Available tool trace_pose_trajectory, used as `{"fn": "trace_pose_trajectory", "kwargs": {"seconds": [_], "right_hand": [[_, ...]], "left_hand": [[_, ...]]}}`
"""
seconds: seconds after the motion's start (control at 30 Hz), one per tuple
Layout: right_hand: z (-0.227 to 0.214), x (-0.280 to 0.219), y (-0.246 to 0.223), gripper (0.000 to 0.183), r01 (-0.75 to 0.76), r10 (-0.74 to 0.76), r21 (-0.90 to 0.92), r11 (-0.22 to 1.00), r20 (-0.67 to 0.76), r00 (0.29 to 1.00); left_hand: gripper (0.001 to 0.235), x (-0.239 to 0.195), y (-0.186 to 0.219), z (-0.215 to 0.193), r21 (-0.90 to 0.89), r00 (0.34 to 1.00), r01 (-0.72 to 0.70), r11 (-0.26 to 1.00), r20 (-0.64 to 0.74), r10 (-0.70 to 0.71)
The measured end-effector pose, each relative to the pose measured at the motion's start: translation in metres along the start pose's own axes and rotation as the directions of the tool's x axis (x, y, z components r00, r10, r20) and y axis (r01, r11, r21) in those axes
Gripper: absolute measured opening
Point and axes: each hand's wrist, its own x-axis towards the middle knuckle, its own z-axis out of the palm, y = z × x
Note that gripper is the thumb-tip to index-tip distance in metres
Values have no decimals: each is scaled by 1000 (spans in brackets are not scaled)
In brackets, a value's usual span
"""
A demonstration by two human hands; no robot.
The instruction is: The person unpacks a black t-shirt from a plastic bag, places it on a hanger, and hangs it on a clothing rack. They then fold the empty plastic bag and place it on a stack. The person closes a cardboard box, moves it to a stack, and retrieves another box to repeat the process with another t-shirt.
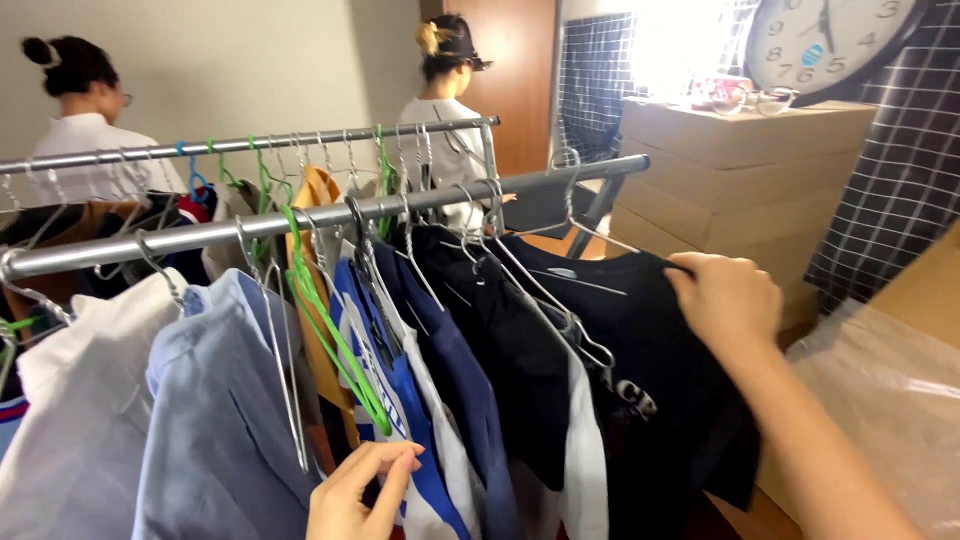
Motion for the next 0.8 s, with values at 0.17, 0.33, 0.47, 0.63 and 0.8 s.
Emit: {"fn": "trace_pose_trajectory", "kwargs": {"seconds": [0.17,0.33,0.47,0.63,0.8], "right_hand": [[42,24,-55,33,-5,-4,195,981,48,999],[81,12,-65,31,-4,-35,329,944,112,993],[131,10,-55,34,25,-110,502,865,140,984],[121,-26,-41,51,-84,-149,566,820,353,924],[113,-90,30,53,-326,-78,562,760,577,813]], "left_hand": [[30,2,12,7,-33,998,-62,998,-29,61],[30,-5,12,13,-23,998,-61,998,-23,60],[28,-18,14,18,-30,997,-83,996,-8,83],[24,-28,16,41,-73,973,-211,975,-109,202],[18,-30,0,69,-205,885,-379,903,204,418]]}}
